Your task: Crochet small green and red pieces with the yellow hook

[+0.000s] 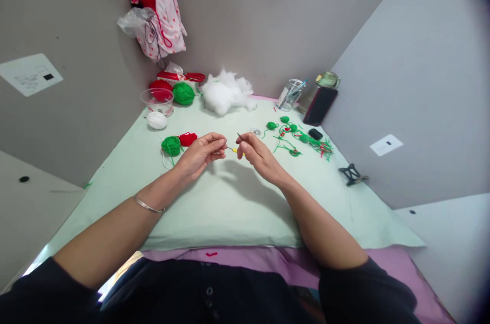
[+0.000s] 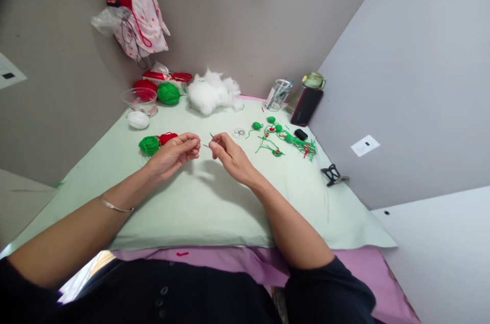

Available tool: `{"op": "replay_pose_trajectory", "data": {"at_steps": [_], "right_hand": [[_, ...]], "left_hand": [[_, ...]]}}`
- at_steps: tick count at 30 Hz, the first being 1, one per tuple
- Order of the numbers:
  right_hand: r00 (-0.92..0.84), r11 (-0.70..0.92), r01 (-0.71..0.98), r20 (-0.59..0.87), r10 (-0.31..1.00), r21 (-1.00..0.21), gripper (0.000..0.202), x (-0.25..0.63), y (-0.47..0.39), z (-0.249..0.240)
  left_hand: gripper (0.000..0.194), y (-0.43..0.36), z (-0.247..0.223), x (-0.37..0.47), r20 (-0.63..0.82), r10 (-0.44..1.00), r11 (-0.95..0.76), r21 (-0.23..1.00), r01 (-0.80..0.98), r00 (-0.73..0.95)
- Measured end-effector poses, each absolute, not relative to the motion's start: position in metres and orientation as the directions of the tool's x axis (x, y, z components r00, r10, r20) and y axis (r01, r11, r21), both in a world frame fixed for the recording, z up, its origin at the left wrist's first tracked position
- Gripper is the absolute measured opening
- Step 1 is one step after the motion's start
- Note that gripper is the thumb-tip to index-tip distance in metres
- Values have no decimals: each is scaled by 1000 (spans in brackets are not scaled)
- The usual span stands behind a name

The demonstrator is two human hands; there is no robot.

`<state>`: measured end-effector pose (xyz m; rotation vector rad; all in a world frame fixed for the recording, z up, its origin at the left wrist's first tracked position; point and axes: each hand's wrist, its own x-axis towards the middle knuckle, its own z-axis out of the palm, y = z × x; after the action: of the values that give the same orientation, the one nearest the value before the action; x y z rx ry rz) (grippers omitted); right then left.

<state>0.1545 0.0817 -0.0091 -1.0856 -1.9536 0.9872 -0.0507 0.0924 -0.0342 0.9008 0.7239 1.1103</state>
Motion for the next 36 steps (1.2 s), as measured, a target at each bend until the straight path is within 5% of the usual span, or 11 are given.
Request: {"op": "replay_pose_trajectory", "data": {"at_steps": [36], "right_hand": [[-500, 284, 337, 85, 862, -898, 48, 155, 83, -8]], "left_hand": [[30, 90, -30, -51, -51, 964, 161, 893, -420, 261]]}}
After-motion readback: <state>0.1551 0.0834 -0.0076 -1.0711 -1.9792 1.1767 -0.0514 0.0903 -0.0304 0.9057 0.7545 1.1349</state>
